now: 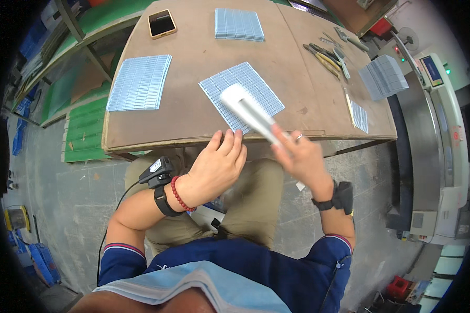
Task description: Clean small metal or plastic grid components using a brush on a workbench.
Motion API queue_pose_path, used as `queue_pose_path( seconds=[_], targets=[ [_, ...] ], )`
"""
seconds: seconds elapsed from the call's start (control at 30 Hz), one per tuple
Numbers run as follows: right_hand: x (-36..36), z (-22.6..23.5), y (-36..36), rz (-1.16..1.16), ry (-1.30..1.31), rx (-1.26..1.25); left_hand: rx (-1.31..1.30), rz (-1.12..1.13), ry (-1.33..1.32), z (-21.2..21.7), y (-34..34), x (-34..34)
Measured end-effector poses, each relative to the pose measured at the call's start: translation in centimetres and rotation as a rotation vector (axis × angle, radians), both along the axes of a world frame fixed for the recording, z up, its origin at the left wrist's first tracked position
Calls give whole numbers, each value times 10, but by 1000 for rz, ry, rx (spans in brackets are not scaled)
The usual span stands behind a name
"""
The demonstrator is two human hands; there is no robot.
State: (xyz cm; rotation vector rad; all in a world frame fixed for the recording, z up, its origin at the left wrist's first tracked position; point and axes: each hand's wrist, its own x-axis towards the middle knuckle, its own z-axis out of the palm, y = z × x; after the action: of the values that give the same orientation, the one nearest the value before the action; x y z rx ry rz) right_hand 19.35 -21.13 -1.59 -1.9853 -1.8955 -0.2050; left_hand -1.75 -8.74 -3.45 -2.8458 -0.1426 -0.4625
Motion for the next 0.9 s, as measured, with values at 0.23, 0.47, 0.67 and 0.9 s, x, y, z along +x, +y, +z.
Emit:
queue_pose_path(
  seconds=[0.23,0.47,0.67,0.9],
  targets=[
    [16,7,-28,-169,-64,-9,6,9,22,-3,-2,6],
    [64,4,-27,-227,-42,6,36,6,31,-3,-3,3],
    [-2,14,-29,56,150,-56,-10,5,14,-2,-5,1],
    [64,1,-9,-287,-101,10,-57,17,-66,-18,-4,6]
  ],
)
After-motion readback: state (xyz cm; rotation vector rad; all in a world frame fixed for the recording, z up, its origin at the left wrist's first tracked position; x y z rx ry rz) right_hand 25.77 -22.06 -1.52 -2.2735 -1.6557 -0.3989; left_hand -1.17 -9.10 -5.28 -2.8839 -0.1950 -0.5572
